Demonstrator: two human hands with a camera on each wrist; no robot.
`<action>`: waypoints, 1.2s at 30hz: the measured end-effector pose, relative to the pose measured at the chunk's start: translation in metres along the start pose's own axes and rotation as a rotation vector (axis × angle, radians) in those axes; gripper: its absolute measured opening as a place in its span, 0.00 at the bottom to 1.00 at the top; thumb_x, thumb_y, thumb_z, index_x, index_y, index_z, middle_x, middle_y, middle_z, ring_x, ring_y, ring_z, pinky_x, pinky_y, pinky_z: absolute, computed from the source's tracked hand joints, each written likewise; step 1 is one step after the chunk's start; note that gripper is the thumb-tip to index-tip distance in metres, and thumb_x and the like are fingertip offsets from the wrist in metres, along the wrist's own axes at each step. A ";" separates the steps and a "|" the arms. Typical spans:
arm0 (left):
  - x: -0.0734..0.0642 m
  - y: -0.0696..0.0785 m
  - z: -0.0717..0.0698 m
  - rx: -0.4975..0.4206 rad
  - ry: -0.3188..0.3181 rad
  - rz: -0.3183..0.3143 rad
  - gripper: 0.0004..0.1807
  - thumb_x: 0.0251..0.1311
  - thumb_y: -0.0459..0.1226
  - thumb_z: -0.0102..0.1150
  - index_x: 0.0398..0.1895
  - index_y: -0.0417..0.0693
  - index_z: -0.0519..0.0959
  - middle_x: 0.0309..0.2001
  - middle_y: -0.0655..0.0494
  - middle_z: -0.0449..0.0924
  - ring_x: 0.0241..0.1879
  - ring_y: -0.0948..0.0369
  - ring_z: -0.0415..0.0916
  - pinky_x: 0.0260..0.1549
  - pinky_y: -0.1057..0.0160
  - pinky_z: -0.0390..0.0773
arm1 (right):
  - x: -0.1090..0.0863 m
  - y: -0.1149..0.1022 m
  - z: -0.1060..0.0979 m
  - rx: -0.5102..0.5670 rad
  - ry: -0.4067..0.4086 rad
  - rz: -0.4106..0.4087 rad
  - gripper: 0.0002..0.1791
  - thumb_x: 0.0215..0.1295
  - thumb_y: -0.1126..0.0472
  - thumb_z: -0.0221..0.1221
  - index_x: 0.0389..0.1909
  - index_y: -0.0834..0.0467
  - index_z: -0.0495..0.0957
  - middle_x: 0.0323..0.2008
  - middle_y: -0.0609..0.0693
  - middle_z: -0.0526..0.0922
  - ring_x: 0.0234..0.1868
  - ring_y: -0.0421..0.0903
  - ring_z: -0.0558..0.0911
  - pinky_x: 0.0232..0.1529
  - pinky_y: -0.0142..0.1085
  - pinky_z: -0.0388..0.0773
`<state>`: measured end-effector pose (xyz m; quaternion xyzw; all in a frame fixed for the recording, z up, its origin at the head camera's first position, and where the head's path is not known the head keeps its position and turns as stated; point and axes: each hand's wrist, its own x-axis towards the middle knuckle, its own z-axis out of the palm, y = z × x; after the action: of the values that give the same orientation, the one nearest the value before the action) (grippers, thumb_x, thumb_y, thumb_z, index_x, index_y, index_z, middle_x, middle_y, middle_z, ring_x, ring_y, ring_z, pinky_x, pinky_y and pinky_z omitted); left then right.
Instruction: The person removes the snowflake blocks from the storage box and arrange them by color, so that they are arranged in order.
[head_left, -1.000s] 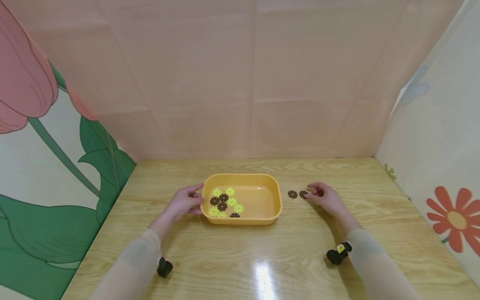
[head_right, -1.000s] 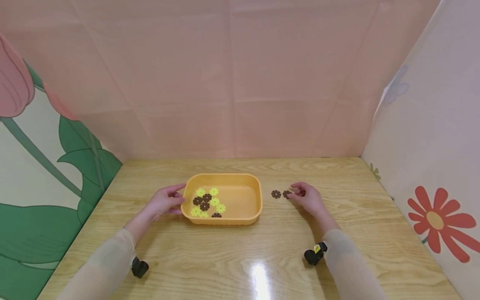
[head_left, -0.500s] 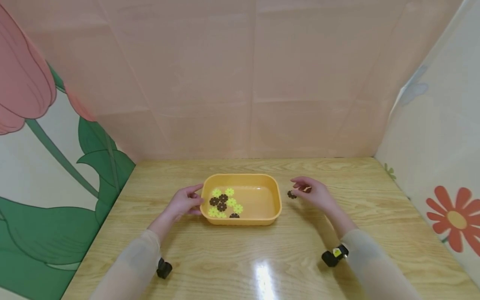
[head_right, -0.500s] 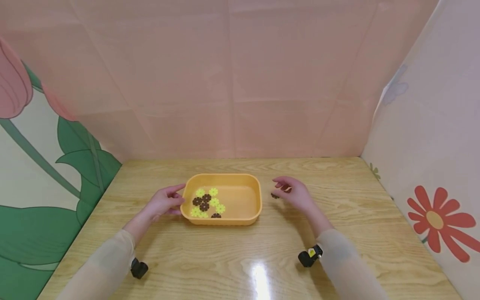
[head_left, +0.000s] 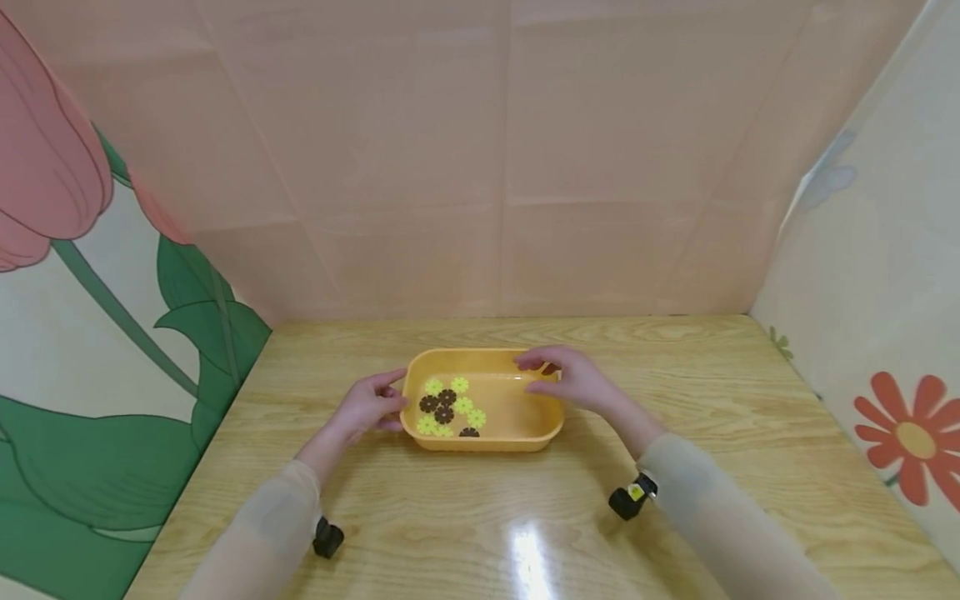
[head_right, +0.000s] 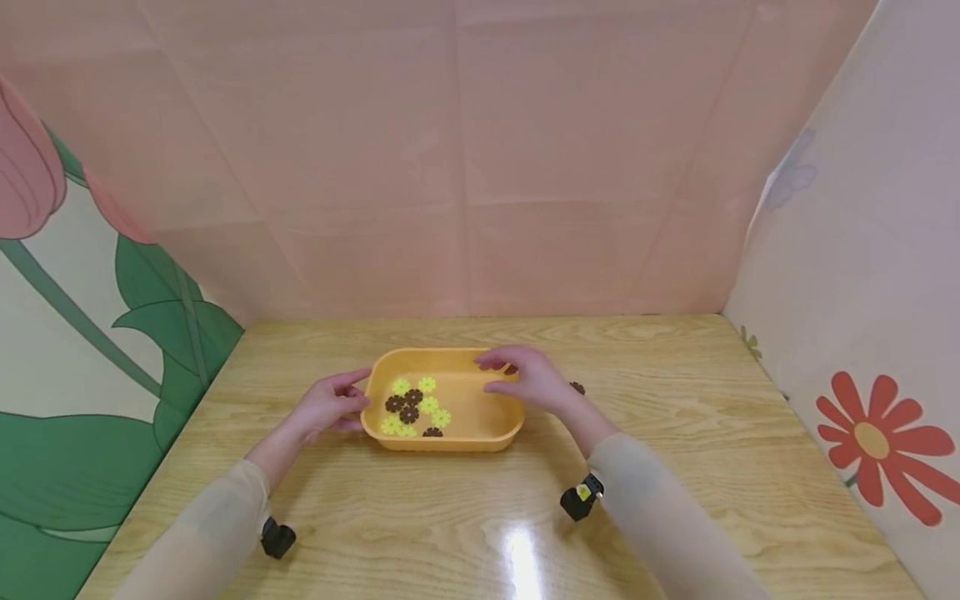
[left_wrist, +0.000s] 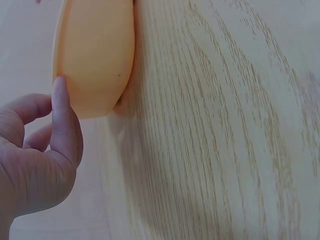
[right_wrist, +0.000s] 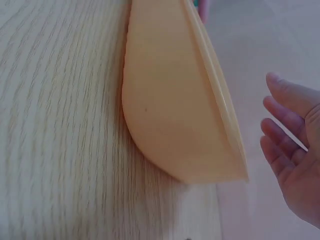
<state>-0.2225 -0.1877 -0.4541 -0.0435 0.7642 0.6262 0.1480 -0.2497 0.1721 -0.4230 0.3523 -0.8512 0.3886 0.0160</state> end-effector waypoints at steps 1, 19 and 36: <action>0.000 0.000 0.000 0.001 -0.002 0.000 0.34 0.62 0.24 0.60 0.73 0.43 0.65 0.38 0.47 0.70 0.29 0.59 0.75 0.34 0.56 0.89 | 0.003 0.000 0.002 -0.009 -0.023 -0.016 0.22 0.58 0.63 0.71 0.54 0.61 0.81 0.49 0.52 0.84 0.48 0.55 0.80 0.48 0.47 0.83; 0.002 -0.002 0.001 -0.010 0.004 -0.003 0.35 0.61 0.24 0.60 0.73 0.43 0.65 0.38 0.47 0.69 0.28 0.59 0.75 0.31 0.58 0.89 | 0.030 -0.002 0.054 -0.174 -0.352 -0.177 0.24 0.59 0.60 0.69 0.57 0.55 0.80 0.55 0.46 0.81 0.57 0.49 0.77 0.64 0.49 0.72; 0.001 -0.001 0.000 -0.014 0.003 -0.001 0.35 0.61 0.23 0.60 0.72 0.43 0.65 0.38 0.47 0.70 0.28 0.58 0.75 0.31 0.58 0.89 | 0.040 0.001 0.075 -0.214 -0.457 -0.195 0.23 0.57 0.65 0.69 0.56 0.53 0.81 0.54 0.45 0.81 0.60 0.47 0.75 0.72 0.49 0.62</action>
<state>-0.2233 -0.1874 -0.4557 -0.0457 0.7599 0.6315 0.1469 -0.2623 0.0983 -0.4641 0.5076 -0.8309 0.2036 -0.1020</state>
